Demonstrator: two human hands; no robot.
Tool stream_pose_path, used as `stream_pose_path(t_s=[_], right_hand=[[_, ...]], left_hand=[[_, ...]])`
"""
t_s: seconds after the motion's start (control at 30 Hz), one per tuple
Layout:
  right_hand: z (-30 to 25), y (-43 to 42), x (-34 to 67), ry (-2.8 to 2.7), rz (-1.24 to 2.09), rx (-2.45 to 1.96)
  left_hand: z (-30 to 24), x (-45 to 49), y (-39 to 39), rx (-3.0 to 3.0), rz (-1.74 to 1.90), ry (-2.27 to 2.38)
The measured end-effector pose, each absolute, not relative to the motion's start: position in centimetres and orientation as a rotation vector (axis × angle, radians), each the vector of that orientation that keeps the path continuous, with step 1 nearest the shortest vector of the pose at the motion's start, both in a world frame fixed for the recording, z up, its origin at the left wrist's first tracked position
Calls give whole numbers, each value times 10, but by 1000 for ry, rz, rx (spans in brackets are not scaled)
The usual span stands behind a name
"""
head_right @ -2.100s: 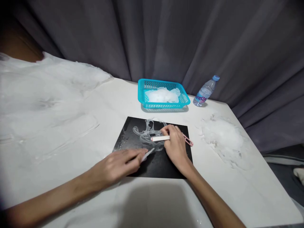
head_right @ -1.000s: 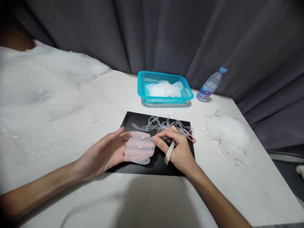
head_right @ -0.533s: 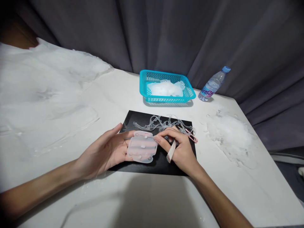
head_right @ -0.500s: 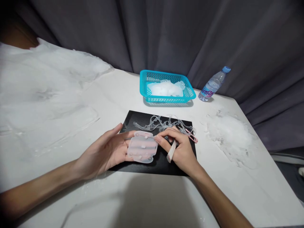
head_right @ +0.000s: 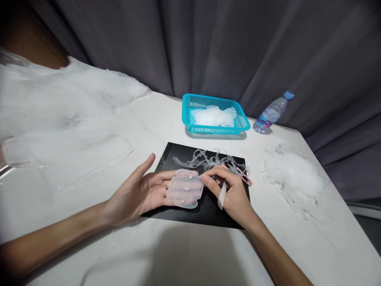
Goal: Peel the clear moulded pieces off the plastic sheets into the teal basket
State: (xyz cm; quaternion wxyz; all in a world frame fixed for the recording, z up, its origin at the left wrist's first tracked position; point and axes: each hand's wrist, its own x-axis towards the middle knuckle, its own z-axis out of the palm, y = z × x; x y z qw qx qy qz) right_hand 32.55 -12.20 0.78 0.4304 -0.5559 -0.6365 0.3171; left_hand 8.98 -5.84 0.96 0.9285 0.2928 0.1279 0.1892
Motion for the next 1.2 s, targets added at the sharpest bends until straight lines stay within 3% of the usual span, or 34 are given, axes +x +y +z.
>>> stream_pose_path(t_s=[0.1, 0.3, 0.6, 0.77, 1.0, 1.2], right_hand=[[7, -120, 333, -1626, 693, -1396], [-21, -107, 360, -1945, -114, -1761], [-37, -86, 357, -2033, 45, -1687], [2, -77, 384, -1455, 71, -1627], [42, -117, 512, -745, -245, -1610], [19, -138, 570, -808, -192, -2453]], left_hand=[[9, 89, -58, 600, 388, 247], [10, 89, -58, 587, 385, 264], [9, 87, -54, 541, 416, 298], [11, 85, -52, 547, 429, 305], [10, 83, -39, 595, 469, 375], [13, 98, -10, 782, 551, 600]])
